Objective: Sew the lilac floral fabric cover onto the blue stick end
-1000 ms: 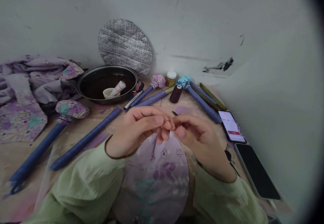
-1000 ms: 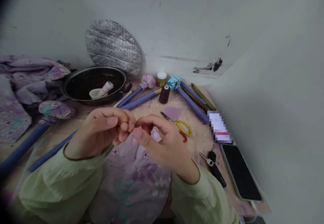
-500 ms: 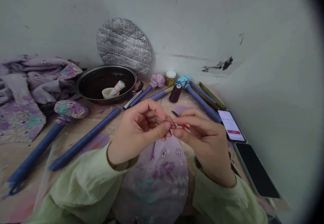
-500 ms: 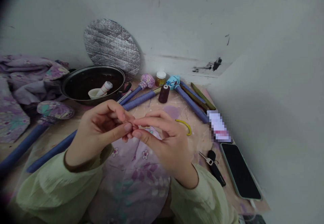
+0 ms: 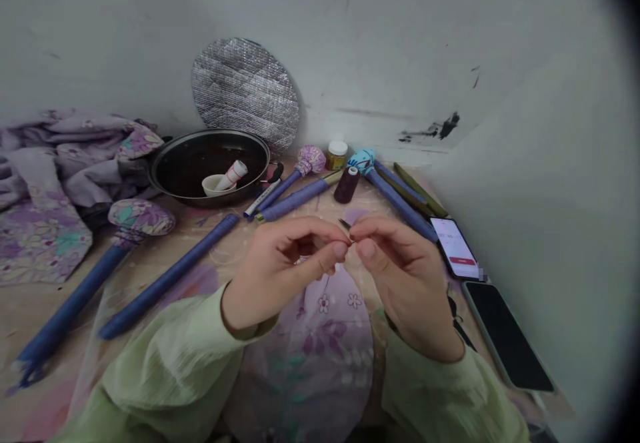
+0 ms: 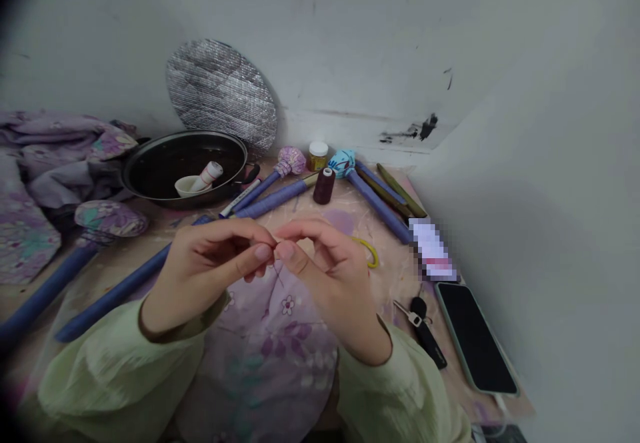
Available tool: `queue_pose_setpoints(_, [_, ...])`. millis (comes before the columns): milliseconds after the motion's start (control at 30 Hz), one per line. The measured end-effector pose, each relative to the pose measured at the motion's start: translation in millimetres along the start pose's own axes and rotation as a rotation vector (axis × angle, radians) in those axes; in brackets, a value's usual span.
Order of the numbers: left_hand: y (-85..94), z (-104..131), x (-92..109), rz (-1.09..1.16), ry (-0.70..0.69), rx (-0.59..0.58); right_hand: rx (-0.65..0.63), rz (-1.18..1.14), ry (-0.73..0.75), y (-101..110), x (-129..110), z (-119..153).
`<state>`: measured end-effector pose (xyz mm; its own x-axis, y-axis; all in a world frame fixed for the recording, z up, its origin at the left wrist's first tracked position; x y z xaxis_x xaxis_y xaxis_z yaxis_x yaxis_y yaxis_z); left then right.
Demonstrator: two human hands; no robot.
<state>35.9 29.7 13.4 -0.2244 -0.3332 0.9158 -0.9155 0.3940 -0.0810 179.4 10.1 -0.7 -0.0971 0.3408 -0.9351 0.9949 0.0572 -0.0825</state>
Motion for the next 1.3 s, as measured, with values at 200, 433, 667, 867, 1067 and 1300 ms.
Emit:
queue_pose_setpoints(200, [3.0, 0.6, -3.5, 0.062, 0.100, 0.016, 0.005, -0.017, -0.086, 1.7, 9.9, -1.4])
queue_pose_setpoints(433, [0.5, -0.5, -5.8, 0.113, 0.125, -0.004, 0.016, 0.034, -0.042, 0.1, 5.5, -1.3])
queue_pose_setpoints(667, [-1.7, 0.3, -5.8, 0.051, 0.109, -0.045, 0.021, -0.009, -0.028, -3.0, 4.3, -0.7])
queue_pose_setpoints(867, [-2.8, 0.3, -5.1, 0.023, 0.087, -0.058, 0.065, -0.018, -0.063, 1.9, 9.0, 1.8])
queue_pose_setpoints(1067, [-1.2, 0.1, -4.4, 0.030, 0.070, -0.029, 0.032, 0.043, -0.028, -2.4, 4.9, 0.0])
queue_pose_setpoints(1300, [-1.4, -0.6, -4.6, -0.069, 0.042, -0.053, 0.054, 0.083, 0.025, -2.9, 3.2, 0.9])
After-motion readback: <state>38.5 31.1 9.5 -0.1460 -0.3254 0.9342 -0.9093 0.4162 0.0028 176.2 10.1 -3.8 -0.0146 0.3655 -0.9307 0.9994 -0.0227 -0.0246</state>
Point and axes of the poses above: each hand's wrist, its own z-axis away from the middle knuckle, its own y-axis out of the back of the hand, x = y × z, the point moved 5 cm from there along -z, towards the middle knuckle, and after that the axes turned 4 degrees about -y, right-handed, at the moved point
